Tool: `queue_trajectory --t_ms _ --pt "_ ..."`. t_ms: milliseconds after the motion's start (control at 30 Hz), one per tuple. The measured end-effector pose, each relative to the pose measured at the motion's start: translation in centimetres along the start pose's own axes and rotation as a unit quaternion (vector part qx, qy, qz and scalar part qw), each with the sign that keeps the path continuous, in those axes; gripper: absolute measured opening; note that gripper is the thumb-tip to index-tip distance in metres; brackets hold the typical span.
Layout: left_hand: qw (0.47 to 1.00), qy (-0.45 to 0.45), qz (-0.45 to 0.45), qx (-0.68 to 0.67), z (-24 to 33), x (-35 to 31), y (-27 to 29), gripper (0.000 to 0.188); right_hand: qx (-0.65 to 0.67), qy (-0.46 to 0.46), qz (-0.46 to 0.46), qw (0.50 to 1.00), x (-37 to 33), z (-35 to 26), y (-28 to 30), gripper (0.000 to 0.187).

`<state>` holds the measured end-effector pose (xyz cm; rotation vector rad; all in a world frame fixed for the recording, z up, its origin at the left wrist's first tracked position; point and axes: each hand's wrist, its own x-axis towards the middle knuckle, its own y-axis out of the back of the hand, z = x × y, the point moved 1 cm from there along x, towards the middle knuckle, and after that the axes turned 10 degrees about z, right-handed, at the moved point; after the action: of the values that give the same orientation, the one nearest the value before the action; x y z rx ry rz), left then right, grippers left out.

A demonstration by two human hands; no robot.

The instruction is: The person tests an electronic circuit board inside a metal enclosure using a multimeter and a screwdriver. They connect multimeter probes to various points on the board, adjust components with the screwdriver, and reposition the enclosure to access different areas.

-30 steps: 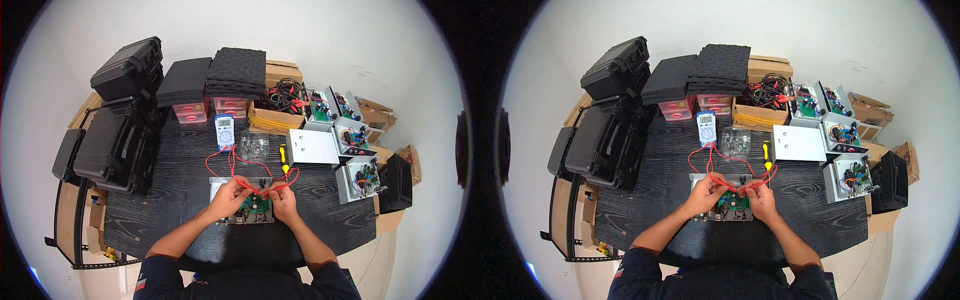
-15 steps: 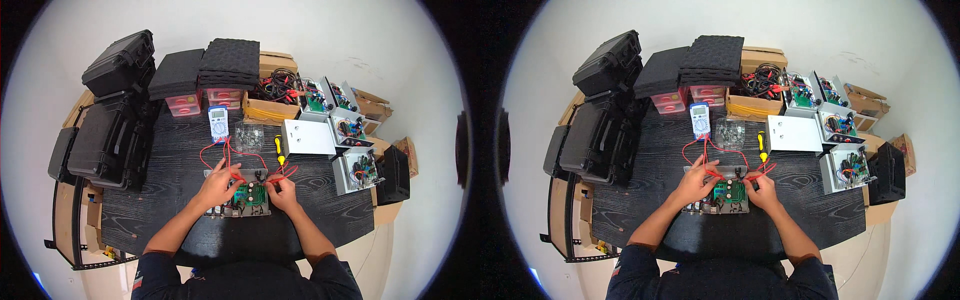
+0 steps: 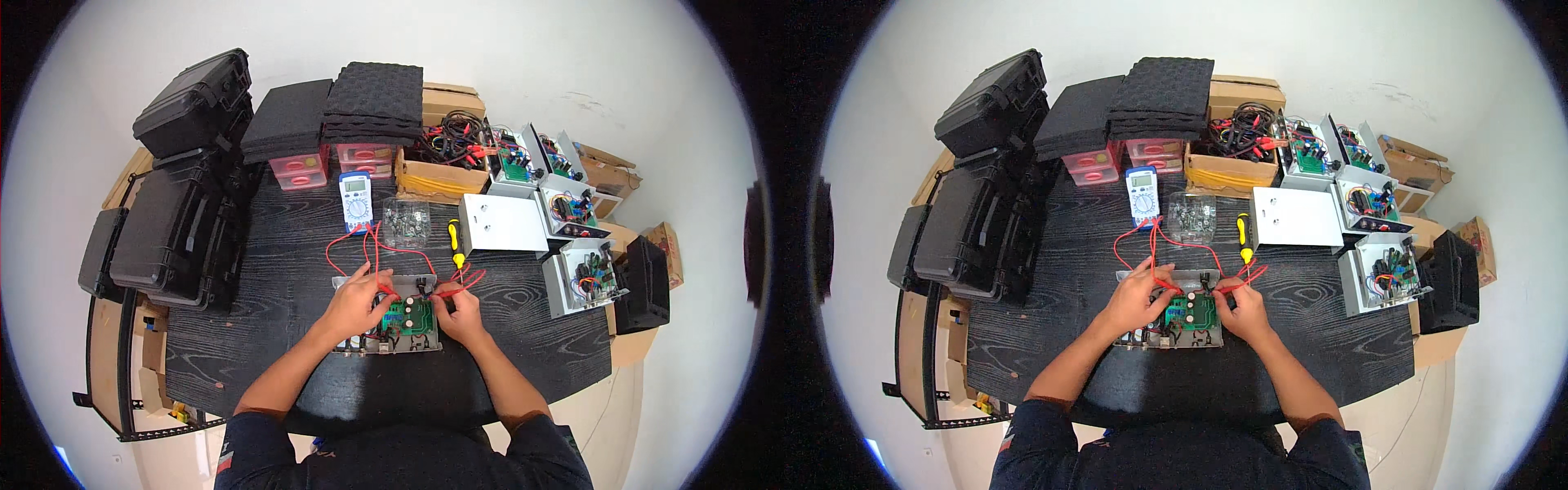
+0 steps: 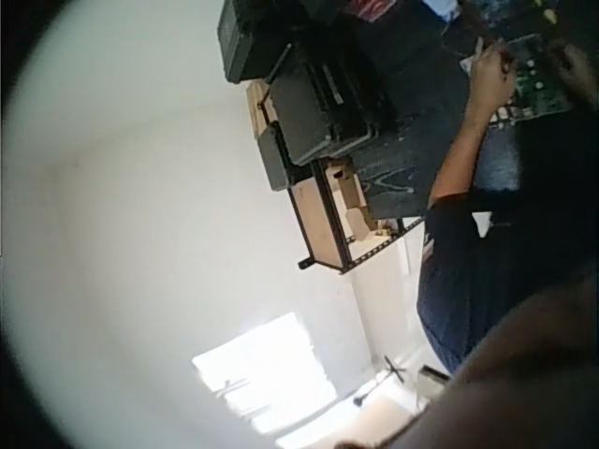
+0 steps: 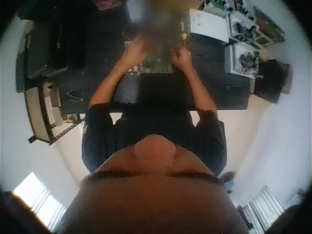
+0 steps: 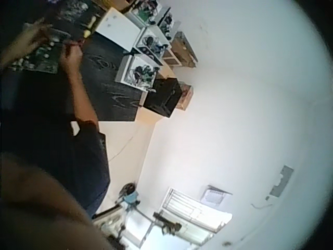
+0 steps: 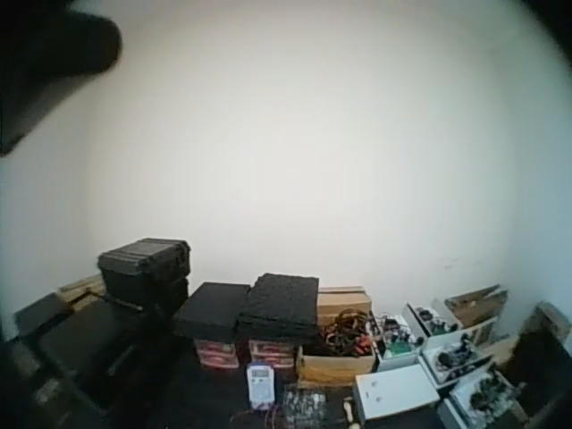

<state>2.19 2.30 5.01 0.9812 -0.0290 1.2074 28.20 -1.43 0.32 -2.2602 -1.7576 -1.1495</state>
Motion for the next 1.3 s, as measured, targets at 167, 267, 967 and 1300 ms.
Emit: queue_trajectory --t_ms 167,267,967,1300 --pt "1.000 -0.006 0.019 -0.005 0.46 0.08 -0.02 0.010 -0.017 0.016 -0.011 1.000 0.10 -0.19 0.04 0.015" --pt "1.000 -0.019 0.018 0.001 0.46 0.16 -0.10 0.010 -0.010 0.023 -0.003 1.000 0.16 -0.21 -0.04 0.015" --pt "1.000 -0.019 0.002 0.018 0.67 0.05 0.03 0.013 -0.038 0.016 -0.018 0.999 -0.07 -0.06 -0.13 0.019" --pt "1.000 -0.021 0.012 0.008 0.00 -0.30 -0.29 0.011 -0.026 0.000 -0.003 1.000 -0.41 0.12 -0.19 0.015"
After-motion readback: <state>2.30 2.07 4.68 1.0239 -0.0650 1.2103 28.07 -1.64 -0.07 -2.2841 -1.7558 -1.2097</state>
